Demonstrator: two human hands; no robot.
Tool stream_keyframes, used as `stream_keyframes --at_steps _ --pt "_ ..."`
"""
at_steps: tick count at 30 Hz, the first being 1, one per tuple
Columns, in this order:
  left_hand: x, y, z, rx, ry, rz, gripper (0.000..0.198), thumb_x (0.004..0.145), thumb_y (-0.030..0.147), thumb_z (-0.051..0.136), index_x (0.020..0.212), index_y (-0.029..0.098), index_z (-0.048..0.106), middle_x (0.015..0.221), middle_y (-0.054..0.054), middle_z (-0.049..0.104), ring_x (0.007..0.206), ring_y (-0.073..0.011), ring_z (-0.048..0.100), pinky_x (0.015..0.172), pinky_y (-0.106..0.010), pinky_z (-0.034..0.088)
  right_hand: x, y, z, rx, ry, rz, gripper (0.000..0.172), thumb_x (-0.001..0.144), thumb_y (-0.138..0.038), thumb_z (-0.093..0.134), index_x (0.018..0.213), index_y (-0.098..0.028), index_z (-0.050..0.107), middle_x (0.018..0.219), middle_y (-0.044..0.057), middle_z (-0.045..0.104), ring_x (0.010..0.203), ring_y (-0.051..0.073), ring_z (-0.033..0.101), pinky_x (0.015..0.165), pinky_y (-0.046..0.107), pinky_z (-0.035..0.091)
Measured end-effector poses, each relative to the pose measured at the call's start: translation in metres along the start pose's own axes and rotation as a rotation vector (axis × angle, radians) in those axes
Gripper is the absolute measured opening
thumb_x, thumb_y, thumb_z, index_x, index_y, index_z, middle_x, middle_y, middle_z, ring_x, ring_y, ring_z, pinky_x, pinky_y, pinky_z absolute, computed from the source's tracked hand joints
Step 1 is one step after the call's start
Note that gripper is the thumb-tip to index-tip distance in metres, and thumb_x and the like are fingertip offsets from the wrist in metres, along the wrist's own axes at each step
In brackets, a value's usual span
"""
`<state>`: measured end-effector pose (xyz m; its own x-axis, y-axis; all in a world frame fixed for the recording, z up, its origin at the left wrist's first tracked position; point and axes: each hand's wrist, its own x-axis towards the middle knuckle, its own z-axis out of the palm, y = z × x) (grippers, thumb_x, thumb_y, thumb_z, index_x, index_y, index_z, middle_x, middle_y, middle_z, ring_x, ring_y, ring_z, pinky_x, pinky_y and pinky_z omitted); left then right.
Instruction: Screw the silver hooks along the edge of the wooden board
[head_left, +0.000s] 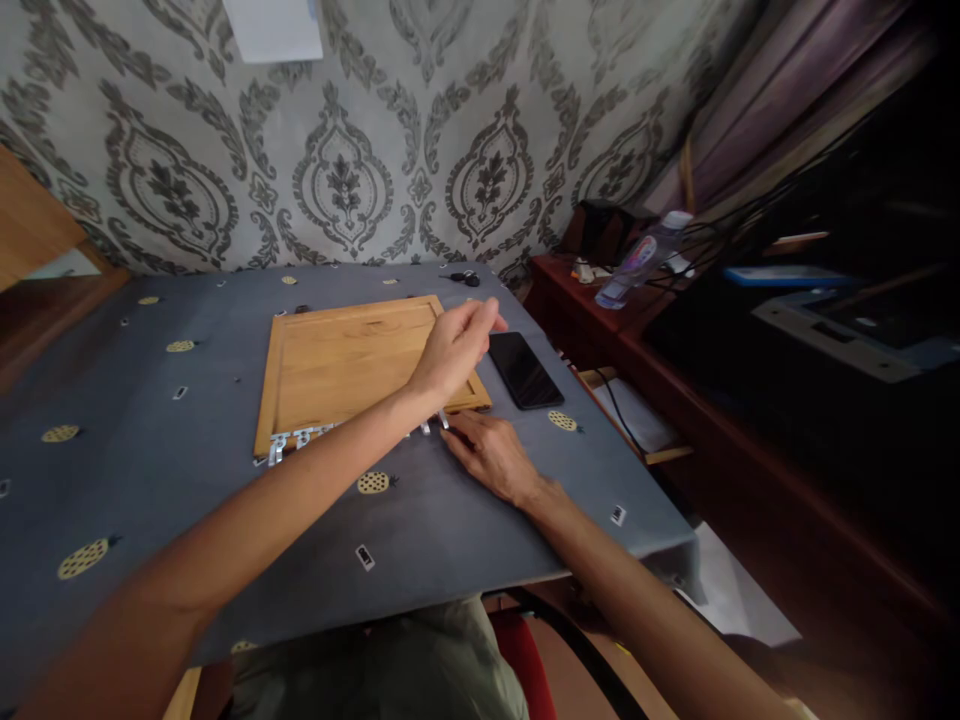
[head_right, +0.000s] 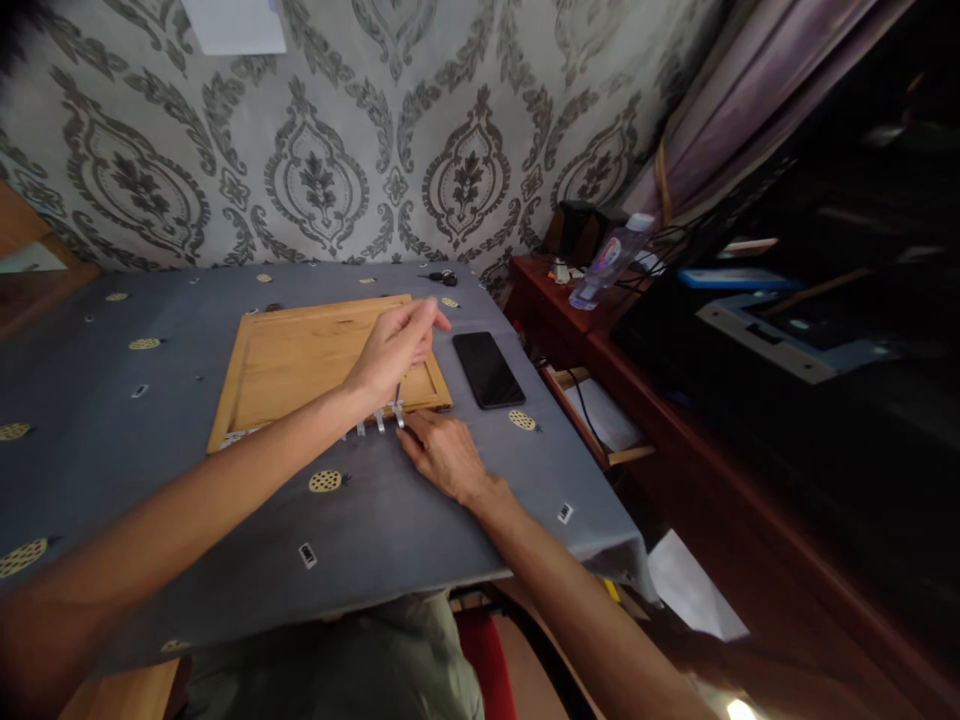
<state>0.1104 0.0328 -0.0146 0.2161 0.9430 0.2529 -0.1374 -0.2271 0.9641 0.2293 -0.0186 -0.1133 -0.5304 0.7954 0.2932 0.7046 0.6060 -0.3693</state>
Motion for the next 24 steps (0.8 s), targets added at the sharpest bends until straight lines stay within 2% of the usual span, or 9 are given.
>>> stream_keyframes --at_steps 6,19,21,24 --pt "0.0084 0.0023 -0.0064 -0.026 0.046 -0.063 0.042 0.103 0.035 0.04 0.067 0.017 0.052 0.048 0.008 0.031 0.042 -0.0046 0.03 0.044 -0.02 0.024 -0.0005 0.0001 0.0 0.003 0.011 -0.019 0.014 0.096 -0.02 0.052 0.091 -0.017 0.065 0.08 0.005 0.069 0.073 0.018 0.064 0.066 0.027 0.044" --pt "0.0103 0.0058 -0.0039 -0.075 -0.061 -0.1 0.043 0.103 0.031 0.038 0.065 0.016 0.052 0.043 0.009 0.028 0.038 -0.0037 0.024 0.042 -0.021 0.018 -0.0003 0.0018 0.0018 -0.006 0.015 -0.02 0.016 0.097 -0.022 0.051 0.091 -0.017 0.065 0.081 0.006 0.069 0.073 0.019 0.065 0.066 0.027 0.044" --pt "0.01 0.0033 -0.005 -0.054 -0.031 -0.076 0.042 0.103 0.03 0.039 0.067 0.015 0.053 0.046 0.009 0.03 0.04 -0.0038 0.026 0.042 -0.021 0.02 -0.0004 0.0018 0.0019 -0.006 0.016 -0.018 0.016 0.097 -0.022 0.051 0.091 -0.017 0.065 0.08 0.006 0.069 0.073 0.019 0.064 0.066 0.027 0.044" --pt "0.0066 0.0002 -0.0058 0.011 0.073 0.006 0.033 0.101 0.026 0.045 0.071 0.015 0.054 0.052 0.006 0.042 0.046 -0.0039 0.038 0.047 -0.019 0.029 -0.0006 0.0011 0.0011 0.002 0.014 -0.019 0.015 0.097 -0.022 0.052 0.09 -0.018 0.065 0.079 0.005 0.068 0.072 0.018 0.063 0.065 0.027 0.043"
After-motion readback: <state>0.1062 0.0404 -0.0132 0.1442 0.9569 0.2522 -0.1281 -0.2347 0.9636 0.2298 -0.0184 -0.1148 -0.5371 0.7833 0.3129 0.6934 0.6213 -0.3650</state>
